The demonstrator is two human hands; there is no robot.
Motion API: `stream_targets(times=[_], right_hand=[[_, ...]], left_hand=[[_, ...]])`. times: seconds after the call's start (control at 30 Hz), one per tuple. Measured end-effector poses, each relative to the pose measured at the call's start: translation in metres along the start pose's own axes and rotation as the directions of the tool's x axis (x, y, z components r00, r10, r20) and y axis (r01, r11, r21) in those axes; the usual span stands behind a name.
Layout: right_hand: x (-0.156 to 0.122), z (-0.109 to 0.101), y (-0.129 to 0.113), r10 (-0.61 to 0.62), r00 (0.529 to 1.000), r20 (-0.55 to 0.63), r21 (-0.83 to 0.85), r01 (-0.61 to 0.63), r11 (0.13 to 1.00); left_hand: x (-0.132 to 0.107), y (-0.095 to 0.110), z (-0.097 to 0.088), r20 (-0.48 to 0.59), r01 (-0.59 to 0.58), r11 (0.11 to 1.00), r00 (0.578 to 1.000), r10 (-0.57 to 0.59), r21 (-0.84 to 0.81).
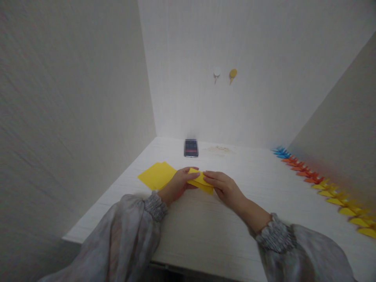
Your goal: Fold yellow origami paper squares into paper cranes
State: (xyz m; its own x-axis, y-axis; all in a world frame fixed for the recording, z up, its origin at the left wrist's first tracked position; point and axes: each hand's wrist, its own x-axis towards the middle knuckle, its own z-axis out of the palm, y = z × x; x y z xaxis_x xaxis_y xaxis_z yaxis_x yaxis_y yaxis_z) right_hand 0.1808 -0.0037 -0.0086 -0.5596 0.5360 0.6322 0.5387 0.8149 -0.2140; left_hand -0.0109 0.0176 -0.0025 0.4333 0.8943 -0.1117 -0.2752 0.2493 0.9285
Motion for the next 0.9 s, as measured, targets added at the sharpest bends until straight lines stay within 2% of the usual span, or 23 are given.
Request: stream_targets(times=[0.07,0.13,0.23,0.33,0.47,0.57,0.63,0.73,0.9], right_hand=[[0.001,-0.001,-0.001,-0.040,0.998,0.043,0.042,0.038,0.998],[0.002,-0.003,-0.003,-0.029,0.997,0.071,0.108,0.021,0.994],[0.005,-0.002,-0.006,0.161,0.987,0.030,0.236,-0.163,0.958],[0.007,0.005,-0.005,0.437,0.899,0.038,0.393,-0.415,0.820],[0.006,0.016,-0.001,0.611,0.764,0.205,0.551,-0.607,0.573],[0.007,0.017,-0.002,0.724,0.658,0.208,0.707,-0.612,0.354],[0.009,0.015,-0.005,0.767,0.614,0.188,0.785,-0.563,0.258],[0.013,0.012,-0.011,0.778,0.594,0.205,0.848,-0.504,0.162],[0.014,0.014,-0.015,0.747,0.591,0.305,0.863,-0.502,0.045]], left_hand=[[0.001,-0.004,-0.001,-0.013,-0.053,0.998,0.998,0.054,0.032],[0.002,-0.007,-0.002,-0.035,-0.114,0.987,0.992,0.119,0.118],[0.003,-0.010,-0.002,-0.001,-0.213,0.931,0.975,0.223,0.296],[0.003,-0.012,0.001,0.074,-0.269,0.871,0.962,0.263,0.410],[0.004,-0.014,0.005,0.072,-0.280,0.887,0.959,0.273,0.367],[0.005,-0.012,0.007,-0.023,-0.261,0.940,0.962,0.273,0.220],[0.003,-0.010,0.009,-0.081,-0.182,0.968,0.977,0.198,0.175],[0.001,-0.006,0.011,-0.072,-0.050,0.969,0.995,0.070,0.241],[0.001,-0.005,0.013,-0.116,-0.084,0.940,0.985,0.129,0.331]])
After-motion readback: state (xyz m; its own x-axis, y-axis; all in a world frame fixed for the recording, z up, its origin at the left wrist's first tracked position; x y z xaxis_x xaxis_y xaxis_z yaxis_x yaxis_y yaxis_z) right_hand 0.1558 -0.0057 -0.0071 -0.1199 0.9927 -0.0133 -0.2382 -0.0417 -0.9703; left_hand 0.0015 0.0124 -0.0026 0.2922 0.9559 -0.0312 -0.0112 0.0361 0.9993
